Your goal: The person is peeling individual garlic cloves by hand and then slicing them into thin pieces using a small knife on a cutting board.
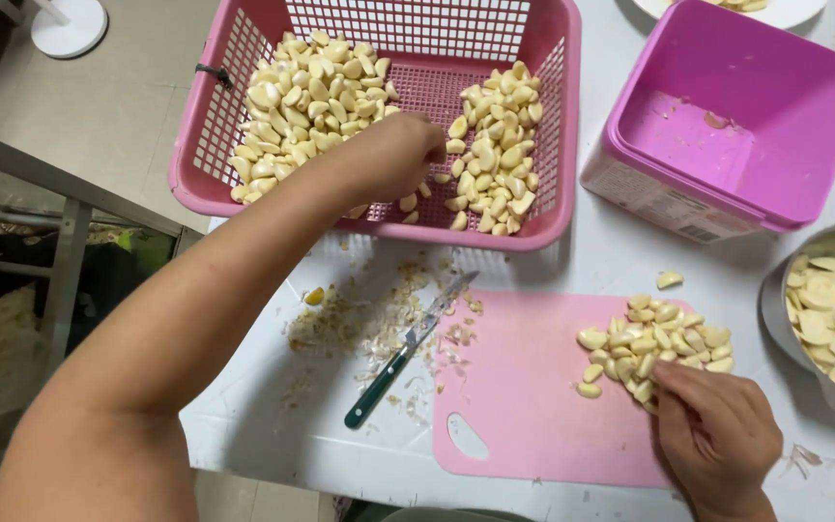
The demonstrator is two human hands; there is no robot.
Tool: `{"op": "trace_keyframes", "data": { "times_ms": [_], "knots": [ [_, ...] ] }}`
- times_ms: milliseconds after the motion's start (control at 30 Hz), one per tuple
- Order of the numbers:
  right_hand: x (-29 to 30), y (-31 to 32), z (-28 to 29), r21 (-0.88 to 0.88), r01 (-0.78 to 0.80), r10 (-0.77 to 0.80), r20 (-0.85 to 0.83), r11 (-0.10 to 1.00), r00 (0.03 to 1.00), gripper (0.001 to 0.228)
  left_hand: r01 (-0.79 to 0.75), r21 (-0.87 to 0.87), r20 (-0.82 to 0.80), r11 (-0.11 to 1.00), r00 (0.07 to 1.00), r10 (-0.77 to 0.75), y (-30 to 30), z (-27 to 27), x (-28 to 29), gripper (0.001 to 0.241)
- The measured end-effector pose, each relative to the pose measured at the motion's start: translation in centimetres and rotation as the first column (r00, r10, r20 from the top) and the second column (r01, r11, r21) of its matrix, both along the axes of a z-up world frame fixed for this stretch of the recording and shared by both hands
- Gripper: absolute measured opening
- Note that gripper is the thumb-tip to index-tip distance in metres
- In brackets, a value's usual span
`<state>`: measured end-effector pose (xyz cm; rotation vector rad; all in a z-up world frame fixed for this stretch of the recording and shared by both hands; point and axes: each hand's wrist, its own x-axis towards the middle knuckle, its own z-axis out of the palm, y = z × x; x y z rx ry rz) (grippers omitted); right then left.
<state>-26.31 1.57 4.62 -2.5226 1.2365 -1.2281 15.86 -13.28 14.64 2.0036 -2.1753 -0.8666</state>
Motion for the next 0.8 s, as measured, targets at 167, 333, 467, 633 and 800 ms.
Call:
{"op": "trace_keyframes", "data": {
  "times_ms": [167, 333, 467, 633, 800],
  "knots": [
    [-1.3, -0.4, -1.7, -0.073, -0.009, 0.012, 0.038, 0.997, 0.999, 0.014, 0.155, 0.235, 0.152, 0.959, 0.969, -0.194, -2.3, -1.5, 0.4, 0.017],
    [-2.5, -0.5, -1.9, 0.001, -0.028, 0.028, 0.015, 1.000, 0.999, 0.007, 0.192, 0.273, 0.253, 0.943, 0.931, -0.263, -2.6, -2.1, 0.7, 0.005],
    [-2.9, -0.9, -1.0, 0.106, -0.088, 0.089, -0.004, 0.990, 0.996, 0.009, 0.196, 0.296, 0.275, 0.935, 0.920, -0.280, -2.8, -2.1, 1.3, 0.013],
    [-3.8, -0.5, -1.8, 0.129, -0.026, 0.028, -0.014, 0.991, 0.999, 0.009, 0.151, 0.273, -0.087, 0.950, 0.987, -0.132, -2.3, 0.1, 2.7, 0.009],
    [-3.2, -0.9, -1.7, 0.155, -0.026, 0.024, 0.012, 0.988, 1.000, 0.004, 0.282, 0.175, -0.438, 0.943, 0.880, -0.181, -2.2, -0.7, 3.7, 0.008]
  ]
}}
